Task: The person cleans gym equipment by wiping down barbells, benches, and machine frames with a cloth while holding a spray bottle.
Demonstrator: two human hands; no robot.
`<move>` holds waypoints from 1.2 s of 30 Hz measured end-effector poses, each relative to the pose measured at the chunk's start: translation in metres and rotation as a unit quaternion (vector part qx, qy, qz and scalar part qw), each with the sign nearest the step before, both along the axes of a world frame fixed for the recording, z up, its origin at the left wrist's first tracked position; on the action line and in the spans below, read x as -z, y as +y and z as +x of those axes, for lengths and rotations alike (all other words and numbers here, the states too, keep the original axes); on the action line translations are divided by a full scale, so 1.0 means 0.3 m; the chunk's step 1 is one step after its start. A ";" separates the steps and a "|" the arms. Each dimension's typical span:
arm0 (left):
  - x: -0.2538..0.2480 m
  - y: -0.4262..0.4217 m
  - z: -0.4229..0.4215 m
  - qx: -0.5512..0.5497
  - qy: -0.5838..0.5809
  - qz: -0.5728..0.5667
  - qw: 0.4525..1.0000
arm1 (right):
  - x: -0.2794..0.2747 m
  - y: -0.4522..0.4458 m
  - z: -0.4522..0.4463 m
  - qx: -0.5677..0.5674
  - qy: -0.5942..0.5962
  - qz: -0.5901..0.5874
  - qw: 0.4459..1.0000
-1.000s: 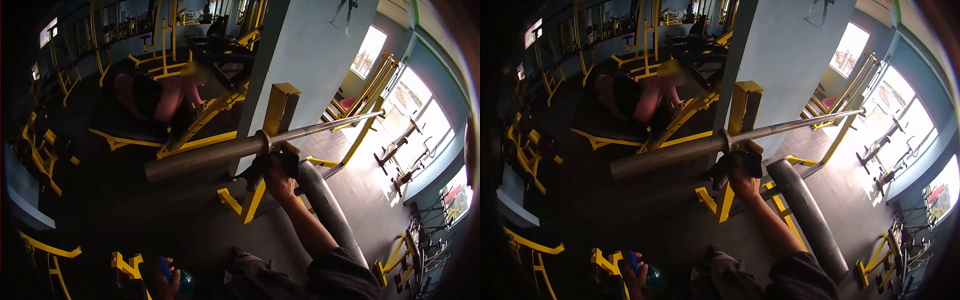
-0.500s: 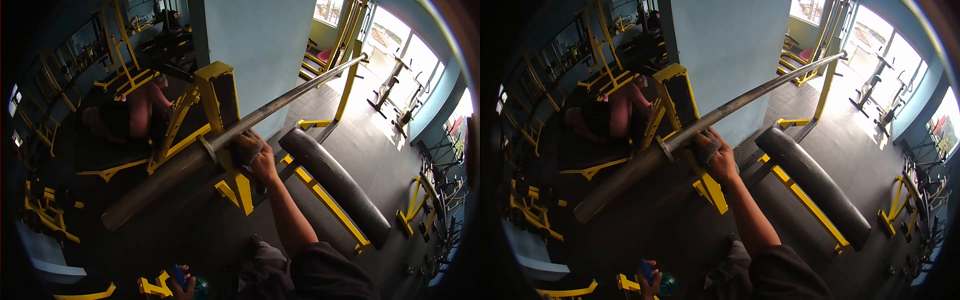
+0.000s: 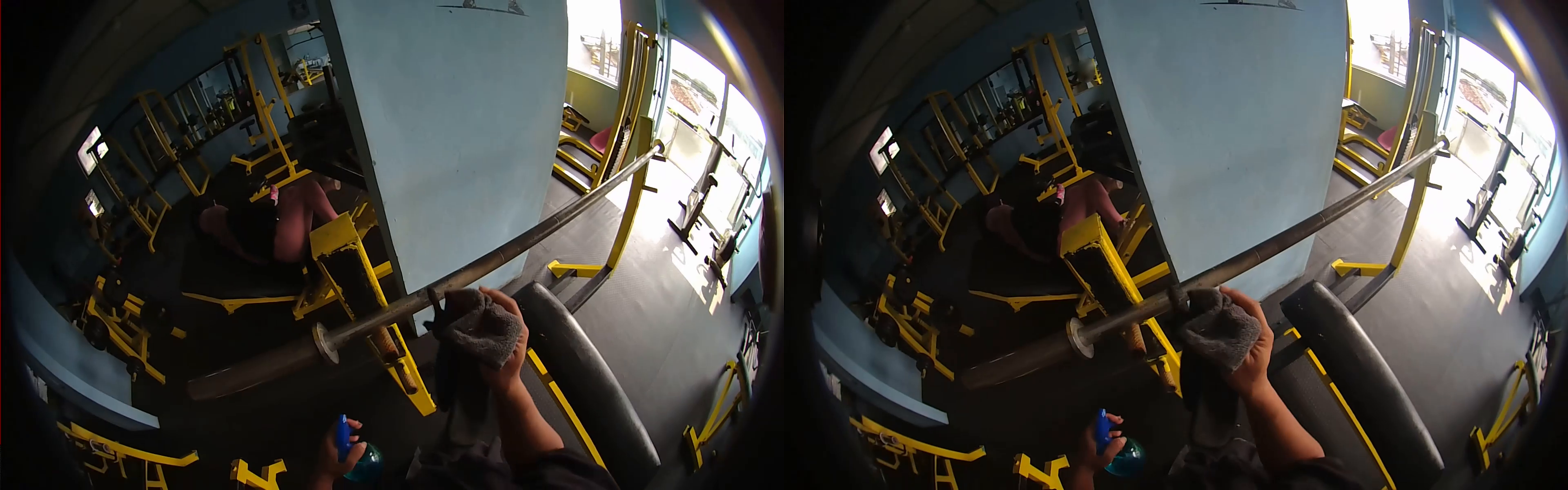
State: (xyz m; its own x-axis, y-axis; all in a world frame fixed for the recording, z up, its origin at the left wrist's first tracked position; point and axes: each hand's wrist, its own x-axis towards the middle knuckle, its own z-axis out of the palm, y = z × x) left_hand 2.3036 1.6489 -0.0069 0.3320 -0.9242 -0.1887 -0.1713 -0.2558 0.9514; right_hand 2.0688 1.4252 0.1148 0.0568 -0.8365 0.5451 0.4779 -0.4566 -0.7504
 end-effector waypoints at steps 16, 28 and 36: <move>-0.310 -0.163 -0.214 0.052 0.018 -0.129 0.990 | -0.148 -0.462 0.474 -0.094 0.004 -0.076 0.993; -0.195 -0.108 -0.081 0.091 0.022 -0.195 0.976 | -0.299 -0.158 0.362 0.055 0.165 -0.063 0.983; -0.213 -0.025 0.003 0.068 0.035 -0.238 0.968 | -0.417 -0.143 0.572 0.238 0.707 -0.368 0.555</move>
State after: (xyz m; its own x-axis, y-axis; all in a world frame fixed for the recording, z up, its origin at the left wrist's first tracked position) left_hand 2.3044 1.6415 0.0571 0.2038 -0.9460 0.2521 -0.1035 0.2353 0.9664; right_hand 2.2404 1.3823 0.2400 0.7318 -0.5202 0.4404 -0.6568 -0.7107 0.2519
